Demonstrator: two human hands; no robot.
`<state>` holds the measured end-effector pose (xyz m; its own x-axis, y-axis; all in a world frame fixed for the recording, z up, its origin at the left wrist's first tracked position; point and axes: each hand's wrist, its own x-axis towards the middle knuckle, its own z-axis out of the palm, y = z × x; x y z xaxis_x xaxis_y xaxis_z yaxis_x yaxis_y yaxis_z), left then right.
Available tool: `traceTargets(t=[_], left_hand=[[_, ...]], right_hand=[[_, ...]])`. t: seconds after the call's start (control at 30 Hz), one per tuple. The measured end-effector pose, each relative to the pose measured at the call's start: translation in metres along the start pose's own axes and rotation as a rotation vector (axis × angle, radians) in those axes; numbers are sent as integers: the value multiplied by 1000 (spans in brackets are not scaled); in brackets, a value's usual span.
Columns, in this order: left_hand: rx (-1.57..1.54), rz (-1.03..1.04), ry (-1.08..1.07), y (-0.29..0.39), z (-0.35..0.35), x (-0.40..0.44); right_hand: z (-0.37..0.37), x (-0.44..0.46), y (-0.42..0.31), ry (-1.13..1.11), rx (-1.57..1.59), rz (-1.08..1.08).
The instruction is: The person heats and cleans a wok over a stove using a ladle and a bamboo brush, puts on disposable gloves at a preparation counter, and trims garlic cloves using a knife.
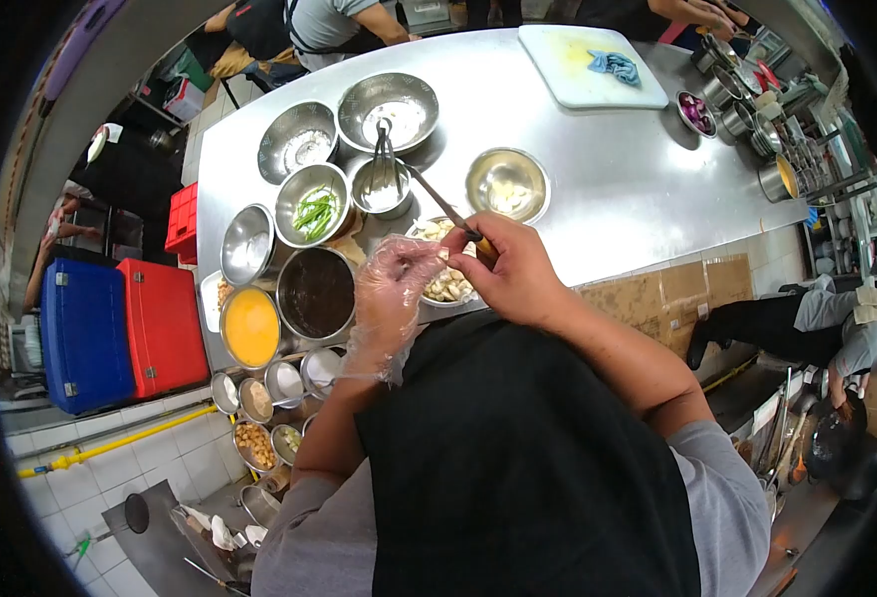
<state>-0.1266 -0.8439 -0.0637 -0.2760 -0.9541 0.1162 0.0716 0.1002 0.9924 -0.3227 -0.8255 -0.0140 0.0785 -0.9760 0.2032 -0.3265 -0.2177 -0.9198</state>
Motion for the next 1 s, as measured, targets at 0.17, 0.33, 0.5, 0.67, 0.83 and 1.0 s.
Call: traceTargets(t=[0.17, 0.33, 0.5, 0.67, 0.83, 1.0], left_hand=[[-230, -370, 113, 0, 9, -9], [-686, -552, 74, 0, 11, -18], [-980, -667, 27, -20, 4, -22], [-610, -388, 69, -7, 16, -27], [-148, -171, 83, 11, 25, -29], [-226, -121, 118, 11, 24, -26]], right_hand=[[3, -5, 15, -27, -125, -7], [6, -9, 32, -8, -110, -137], [10, -12, 36, -3, -103, -165], [5, -19, 22, -16, -18, -98], [-10, -24, -5, -121, 248, 259], [-28, -33, 2, -85, 245, 135]])
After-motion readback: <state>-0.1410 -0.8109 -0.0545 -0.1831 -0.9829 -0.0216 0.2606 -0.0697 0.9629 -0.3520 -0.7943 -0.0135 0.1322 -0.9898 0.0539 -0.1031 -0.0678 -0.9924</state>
